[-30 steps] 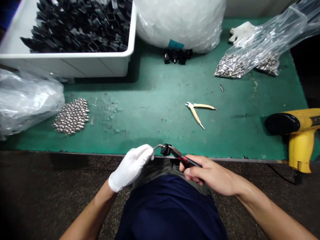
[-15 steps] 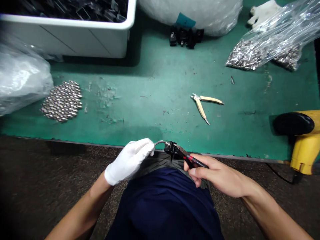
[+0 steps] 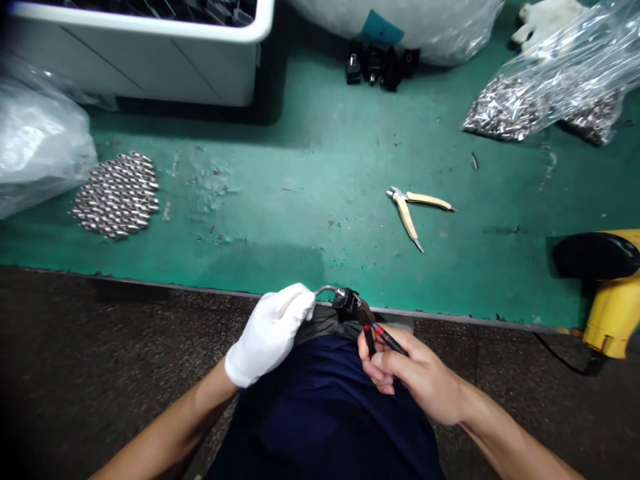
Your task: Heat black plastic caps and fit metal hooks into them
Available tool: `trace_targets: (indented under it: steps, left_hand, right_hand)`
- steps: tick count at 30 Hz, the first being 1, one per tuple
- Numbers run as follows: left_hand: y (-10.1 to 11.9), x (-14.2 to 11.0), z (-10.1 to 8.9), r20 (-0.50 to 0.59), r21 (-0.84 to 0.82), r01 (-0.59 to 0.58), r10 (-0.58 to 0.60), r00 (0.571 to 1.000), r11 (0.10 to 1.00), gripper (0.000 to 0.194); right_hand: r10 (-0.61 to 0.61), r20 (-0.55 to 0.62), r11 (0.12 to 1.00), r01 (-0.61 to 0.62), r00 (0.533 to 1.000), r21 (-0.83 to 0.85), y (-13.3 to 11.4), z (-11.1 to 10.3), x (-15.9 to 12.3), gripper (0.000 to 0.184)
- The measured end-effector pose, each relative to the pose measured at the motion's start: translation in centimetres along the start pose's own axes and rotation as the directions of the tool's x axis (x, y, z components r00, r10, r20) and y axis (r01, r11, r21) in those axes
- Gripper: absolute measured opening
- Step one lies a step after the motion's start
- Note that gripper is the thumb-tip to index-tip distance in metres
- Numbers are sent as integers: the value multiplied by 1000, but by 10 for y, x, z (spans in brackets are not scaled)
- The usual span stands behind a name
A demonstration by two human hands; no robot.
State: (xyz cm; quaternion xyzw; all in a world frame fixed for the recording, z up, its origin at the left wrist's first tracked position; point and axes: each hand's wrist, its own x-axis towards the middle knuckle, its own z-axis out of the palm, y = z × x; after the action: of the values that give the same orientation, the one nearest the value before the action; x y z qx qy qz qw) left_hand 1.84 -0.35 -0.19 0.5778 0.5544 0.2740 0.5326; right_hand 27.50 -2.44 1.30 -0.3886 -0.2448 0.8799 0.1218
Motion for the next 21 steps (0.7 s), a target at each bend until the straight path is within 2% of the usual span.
trace_targets:
  steps: [5,13,21]
  left_hand:
    - [-4,-3,11,-67,-57,27,-31,997,998,39]
    - [-10,-6,19,-113,-31,65,-68,991,997,38]
    - [-11,-5,24,-155,-11,81,-82,985,997,37]
  right_hand:
    - [-30,-3,997,30,1000,72,11,8,1,17]
    - [-84,-35,965,90,996,247,27,20,14,8]
    - [-139,-58,933,150,989,328,34,34,27,7]
